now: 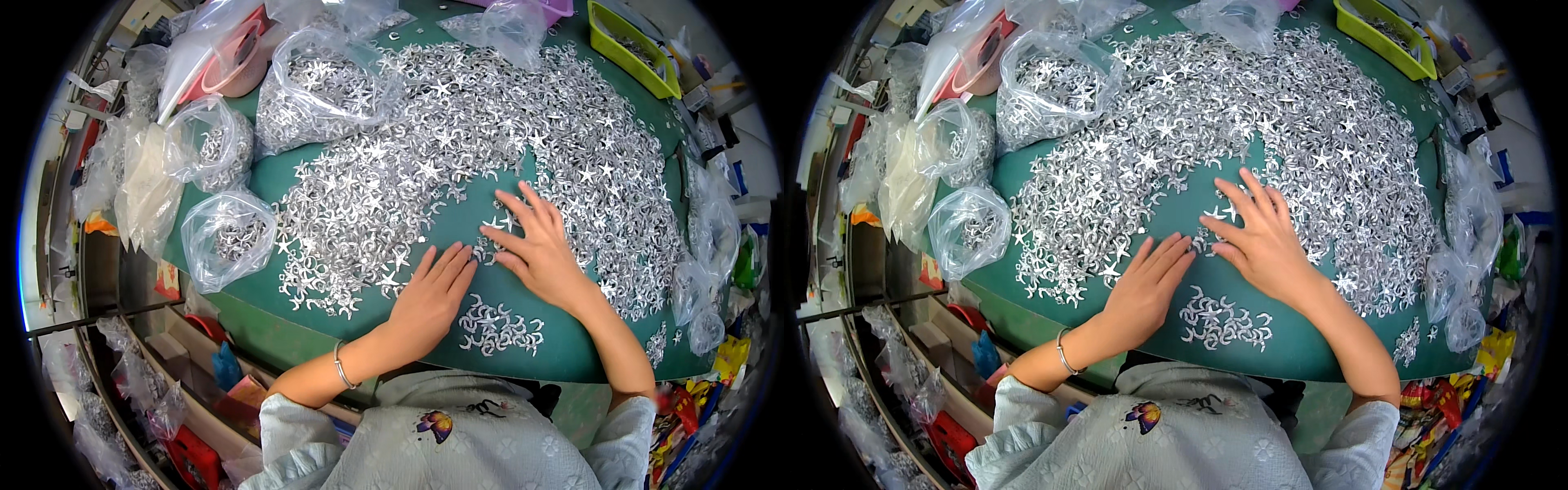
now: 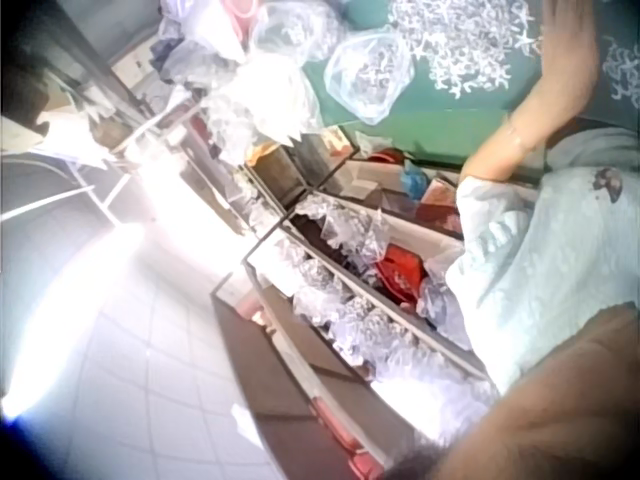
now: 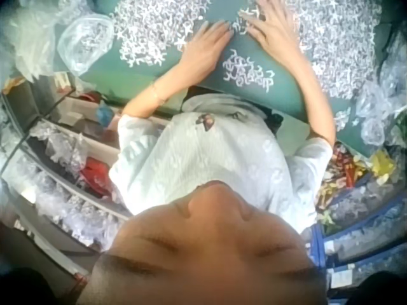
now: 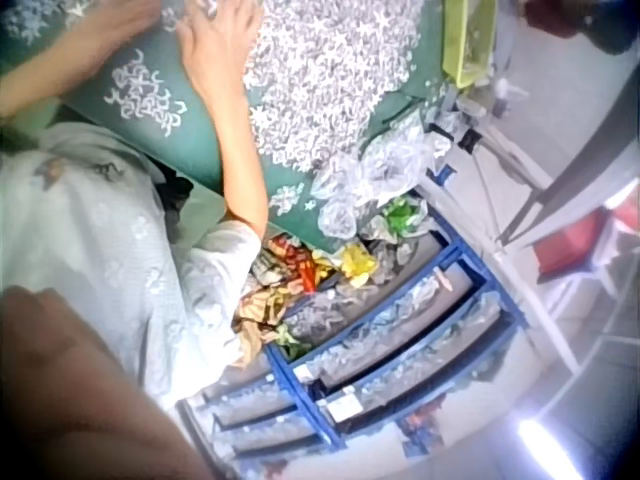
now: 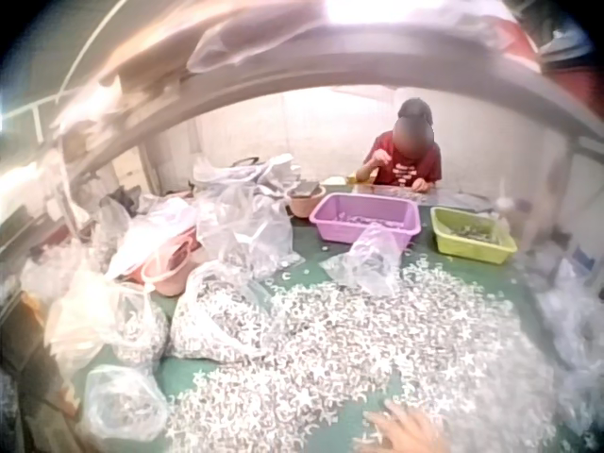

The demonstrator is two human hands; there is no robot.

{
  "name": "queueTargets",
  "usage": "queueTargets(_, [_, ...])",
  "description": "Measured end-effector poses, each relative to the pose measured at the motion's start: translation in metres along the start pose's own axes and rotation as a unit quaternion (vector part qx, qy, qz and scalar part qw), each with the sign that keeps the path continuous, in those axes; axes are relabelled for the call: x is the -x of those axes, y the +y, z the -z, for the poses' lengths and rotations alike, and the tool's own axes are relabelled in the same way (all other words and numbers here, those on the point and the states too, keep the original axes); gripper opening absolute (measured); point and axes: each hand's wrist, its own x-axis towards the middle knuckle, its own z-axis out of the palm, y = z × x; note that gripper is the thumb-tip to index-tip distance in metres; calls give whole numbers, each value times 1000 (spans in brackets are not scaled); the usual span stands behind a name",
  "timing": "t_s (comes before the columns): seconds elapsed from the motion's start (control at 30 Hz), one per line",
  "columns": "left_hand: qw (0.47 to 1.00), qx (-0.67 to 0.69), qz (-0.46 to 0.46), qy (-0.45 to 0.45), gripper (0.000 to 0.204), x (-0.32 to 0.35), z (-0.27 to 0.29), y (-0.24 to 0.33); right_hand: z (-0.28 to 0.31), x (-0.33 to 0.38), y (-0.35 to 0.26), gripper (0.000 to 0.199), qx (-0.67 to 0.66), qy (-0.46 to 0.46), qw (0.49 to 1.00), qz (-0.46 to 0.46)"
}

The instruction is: The person sorts small silver star-shaped decorative items on a green workbench, moving them into piles and into plastic bags by hand.

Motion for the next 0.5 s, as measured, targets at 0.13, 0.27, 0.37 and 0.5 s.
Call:
queueTargets(0.13, [997, 79, 8, -7, 48, 12, 0, 1, 4, 8, 10, 33, 78, 34, 995, -54])
queueTargets(0.27, [997, 65, 27, 25, 44, 9, -2, -1, 1, 14, 2, 37, 54, 42, 997, -39])
queueTargets(0.37, [998, 64, 5, 20, 42, 8, -1, -2, -5, 18, -21, 41, 34, -22, 999, -34])
queueTargets(0.5, [990, 133, 29, 49, 41, 14, 0, -2, 10, 41, -27, 48, -47, -95, 994, -15])
